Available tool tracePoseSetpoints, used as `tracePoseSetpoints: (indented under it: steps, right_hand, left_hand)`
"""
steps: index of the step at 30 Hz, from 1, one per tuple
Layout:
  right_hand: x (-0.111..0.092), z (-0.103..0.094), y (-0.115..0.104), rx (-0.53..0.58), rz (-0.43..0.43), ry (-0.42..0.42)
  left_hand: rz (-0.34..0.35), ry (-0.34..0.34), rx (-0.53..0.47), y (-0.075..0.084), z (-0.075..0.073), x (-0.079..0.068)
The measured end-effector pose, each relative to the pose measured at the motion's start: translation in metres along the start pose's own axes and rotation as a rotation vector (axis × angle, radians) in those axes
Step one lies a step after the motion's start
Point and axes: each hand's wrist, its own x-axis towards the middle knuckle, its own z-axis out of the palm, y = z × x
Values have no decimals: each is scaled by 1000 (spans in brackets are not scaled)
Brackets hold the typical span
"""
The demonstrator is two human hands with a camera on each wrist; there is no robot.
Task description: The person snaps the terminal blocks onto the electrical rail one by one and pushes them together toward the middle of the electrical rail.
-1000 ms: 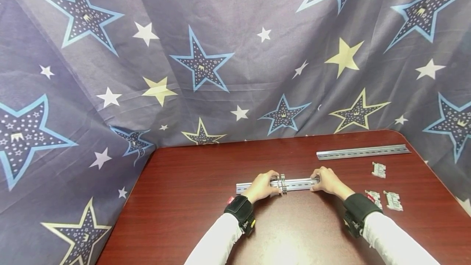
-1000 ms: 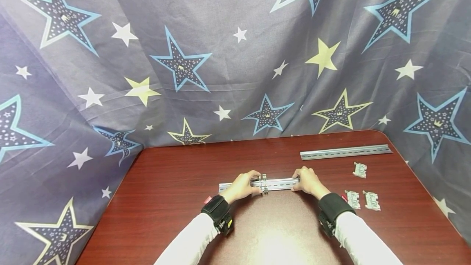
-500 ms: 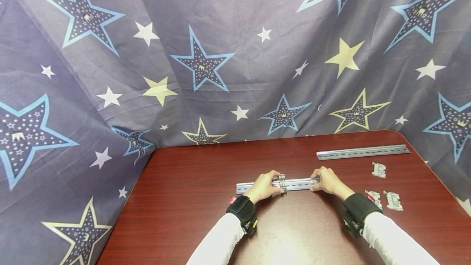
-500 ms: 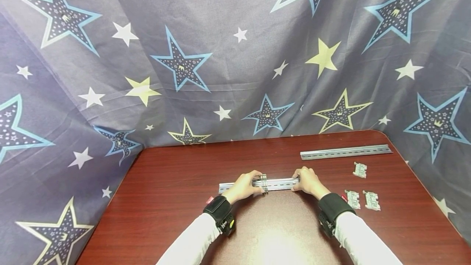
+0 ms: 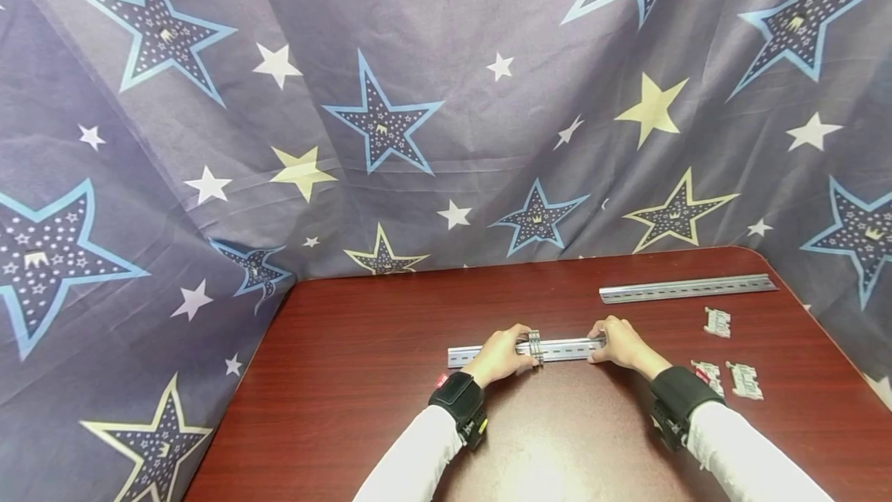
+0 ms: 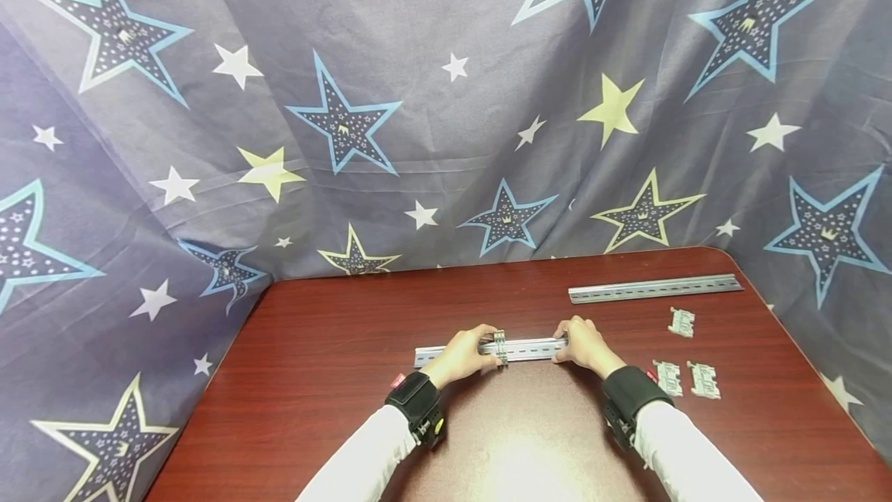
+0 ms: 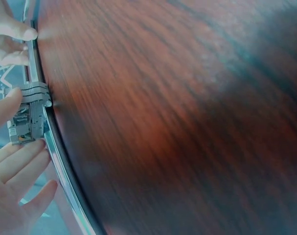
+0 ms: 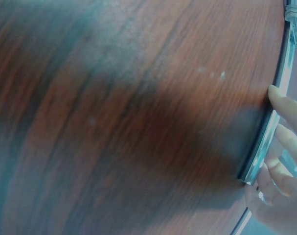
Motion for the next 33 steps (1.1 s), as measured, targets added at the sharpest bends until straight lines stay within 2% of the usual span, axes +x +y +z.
tracePoseSetpoints:
  steps: [6,14,21,26,33]
  right_hand:
    - [1,2,0,-7,8,-4]
    - [0,3,-2,-70,18,-29]
    - [-2,-1,-13,-140,50,-76]
    - [-6,-3,-19,-148,28,-65]
    - [-11,-4,-19,-199,-1,-28]
  left_hand:
    - [-21,-32,66,4,-1,-1]
    - [1,-34,114,0,-6,-3]
    - [43,-43,204,-15,-18,-12]
    - [60,-25,228,-28,-29,-24]
    - [34,-4,273,-46,-37,-41]
